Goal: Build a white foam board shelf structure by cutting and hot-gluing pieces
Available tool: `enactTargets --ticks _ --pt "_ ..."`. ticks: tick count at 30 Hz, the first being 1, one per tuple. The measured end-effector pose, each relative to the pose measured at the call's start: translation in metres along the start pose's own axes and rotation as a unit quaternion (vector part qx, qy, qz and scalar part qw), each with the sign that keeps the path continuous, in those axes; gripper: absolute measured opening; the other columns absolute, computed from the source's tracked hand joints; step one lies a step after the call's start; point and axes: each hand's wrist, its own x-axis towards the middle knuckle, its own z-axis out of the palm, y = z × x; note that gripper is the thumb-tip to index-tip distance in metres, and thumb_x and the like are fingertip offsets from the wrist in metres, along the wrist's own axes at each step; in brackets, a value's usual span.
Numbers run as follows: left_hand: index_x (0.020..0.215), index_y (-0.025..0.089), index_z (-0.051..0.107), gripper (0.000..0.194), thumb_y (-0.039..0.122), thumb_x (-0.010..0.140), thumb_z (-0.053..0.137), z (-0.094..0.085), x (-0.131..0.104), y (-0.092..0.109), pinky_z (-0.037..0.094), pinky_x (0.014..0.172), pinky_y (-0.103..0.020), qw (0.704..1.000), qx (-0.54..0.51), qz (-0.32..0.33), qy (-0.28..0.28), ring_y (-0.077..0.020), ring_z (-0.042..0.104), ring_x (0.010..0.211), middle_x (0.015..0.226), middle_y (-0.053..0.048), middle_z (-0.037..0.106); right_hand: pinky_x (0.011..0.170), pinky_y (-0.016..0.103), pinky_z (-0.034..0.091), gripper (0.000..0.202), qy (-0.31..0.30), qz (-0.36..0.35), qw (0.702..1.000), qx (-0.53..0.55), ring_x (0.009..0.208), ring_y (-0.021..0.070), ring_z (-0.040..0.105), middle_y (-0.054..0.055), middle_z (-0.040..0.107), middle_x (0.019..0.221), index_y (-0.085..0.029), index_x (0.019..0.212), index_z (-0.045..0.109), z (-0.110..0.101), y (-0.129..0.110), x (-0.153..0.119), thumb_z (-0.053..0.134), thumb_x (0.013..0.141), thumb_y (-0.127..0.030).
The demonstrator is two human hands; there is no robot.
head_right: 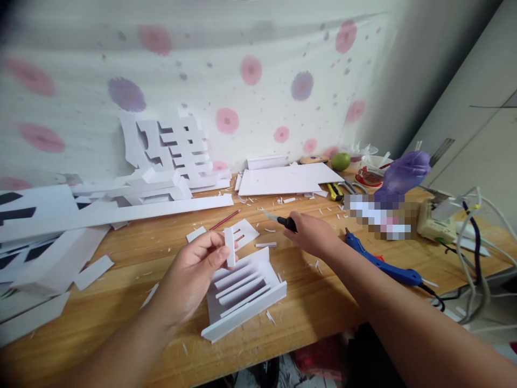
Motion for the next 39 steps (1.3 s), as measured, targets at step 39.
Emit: enactTargets --ticks 39 --pt "0.065 0.019 0.065 0.015 0.008 0.073 0.057 -0.046 0.023 0.025 0.031 0.054 -0.025 0.852 0.397 -0.003 -0.341 -0.0097 0.051 0.057 0.062 0.005 0.062 0.081 0.022 0.052 0.023 -0.056 -0.406 0.889 0.207 0.094 0.0123 0.063 0.005 0.066 0.108 -0.020 0.110 0.062 -0.032 -0.094 -0.089 0.053 0.093 -0.008"
